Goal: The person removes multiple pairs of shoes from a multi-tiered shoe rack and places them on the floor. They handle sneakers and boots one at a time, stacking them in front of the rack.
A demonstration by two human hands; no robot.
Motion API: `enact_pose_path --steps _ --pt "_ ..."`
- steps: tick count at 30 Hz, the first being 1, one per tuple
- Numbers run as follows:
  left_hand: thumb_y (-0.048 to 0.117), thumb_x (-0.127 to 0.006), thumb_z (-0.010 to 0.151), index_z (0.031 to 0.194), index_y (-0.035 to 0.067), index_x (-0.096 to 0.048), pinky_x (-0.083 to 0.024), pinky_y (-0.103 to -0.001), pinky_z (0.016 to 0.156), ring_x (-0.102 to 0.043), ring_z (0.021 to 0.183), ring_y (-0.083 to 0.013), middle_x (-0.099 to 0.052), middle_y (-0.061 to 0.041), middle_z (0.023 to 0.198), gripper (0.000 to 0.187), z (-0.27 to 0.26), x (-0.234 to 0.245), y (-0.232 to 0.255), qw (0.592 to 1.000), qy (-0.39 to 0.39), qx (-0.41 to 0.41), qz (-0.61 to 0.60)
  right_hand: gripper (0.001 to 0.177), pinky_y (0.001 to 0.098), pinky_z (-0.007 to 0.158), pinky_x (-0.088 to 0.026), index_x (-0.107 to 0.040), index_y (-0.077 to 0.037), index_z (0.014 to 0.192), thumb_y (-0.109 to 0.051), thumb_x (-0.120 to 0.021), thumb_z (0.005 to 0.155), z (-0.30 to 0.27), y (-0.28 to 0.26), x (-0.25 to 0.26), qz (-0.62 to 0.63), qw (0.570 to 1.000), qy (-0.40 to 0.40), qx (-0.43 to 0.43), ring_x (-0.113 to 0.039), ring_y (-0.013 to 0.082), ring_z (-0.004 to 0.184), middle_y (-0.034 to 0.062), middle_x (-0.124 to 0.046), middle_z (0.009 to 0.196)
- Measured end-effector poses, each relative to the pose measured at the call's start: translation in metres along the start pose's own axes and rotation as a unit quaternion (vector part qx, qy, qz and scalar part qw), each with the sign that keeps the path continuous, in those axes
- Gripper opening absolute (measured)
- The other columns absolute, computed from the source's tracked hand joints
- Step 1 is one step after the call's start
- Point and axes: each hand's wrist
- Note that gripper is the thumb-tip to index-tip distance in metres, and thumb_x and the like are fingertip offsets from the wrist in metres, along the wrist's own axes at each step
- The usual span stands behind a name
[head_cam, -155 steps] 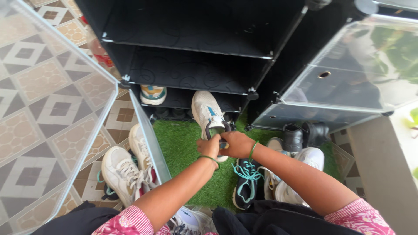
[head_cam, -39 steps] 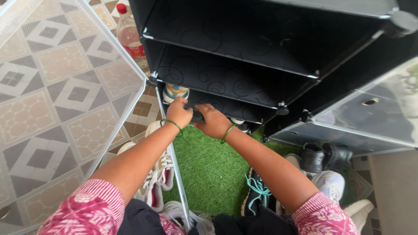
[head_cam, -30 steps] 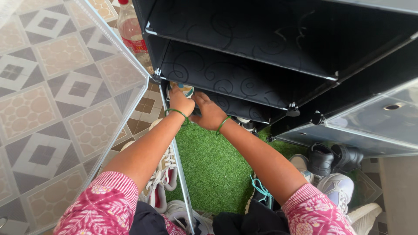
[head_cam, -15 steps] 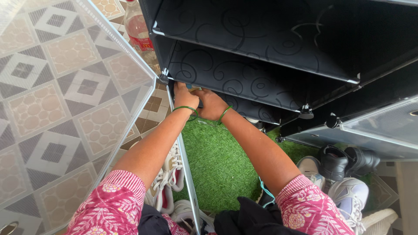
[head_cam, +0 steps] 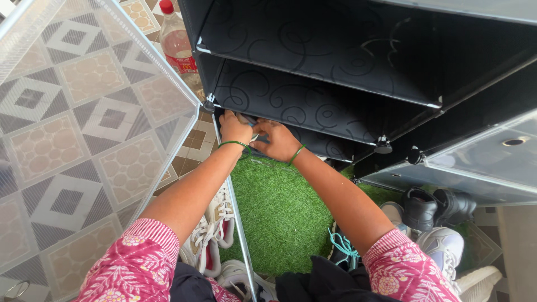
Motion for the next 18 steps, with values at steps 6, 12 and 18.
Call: enact_pose_path --steps 6,12,18 --pt "0.02 -0.064 0.089 0.154 0.008 -0.039 -0.041 -0.048 0.113 -0.048 0.135 -0.0457 -0.044 -0.026 0.149 0.07 -0.008 -0.006 -0.007 0.999 0.018 0.035 0.035 0.026 0.0334 0.084 -0.062 -0.074 -0.003 0.104 -0.02 -0.079 0.084 -0.023 -0.003 0.015 0.027 0.999 -0.003 0.042 -0.075 0.0215 0.098 0.0123 -0.065 0.122" --pt "0.031 -0.064 0.091 0.158 0.006 -0.026 -0.042 -0.045 0.113 -0.051 0.134 -0.0452 -0.045 -0.032 0.147 0.081 -0.042 -0.009 0.01 0.989 -0.1 0.11 0.018 0.017 0.0329 0.081 -0.063 -0.077 -0.004 0.095 -0.018 -0.078 0.086 -0.054 -0.021 0.032 -0.009 0.999 -0.028 0.044 -0.075 0.0222 0.092 0.0108 -0.068 0.114" --pt "0.005 -0.068 0.079 0.15 0.0 -0.026 -0.051 -0.044 0.103 -0.055 0.129 -0.0455 -0.047 -0.032 0.144 0.083 -0.064 -0.036 -0.009 0.99 -0.088 0.114 0.007 0.034 0.0358 0.082 -0.062 -0.064 -0.002 0.108 -0.019 -0.08 0.084 -0.087 -0.021 0.031 -0.007 0.997 -0.058 0.043 -0.075 0.0249 0.095 0.013 -0.069 0.11"
Point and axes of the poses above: each hand's wrist, its own z-axis towards the middle knuckle, its own x-axis out of the back of the hand, y = z × x
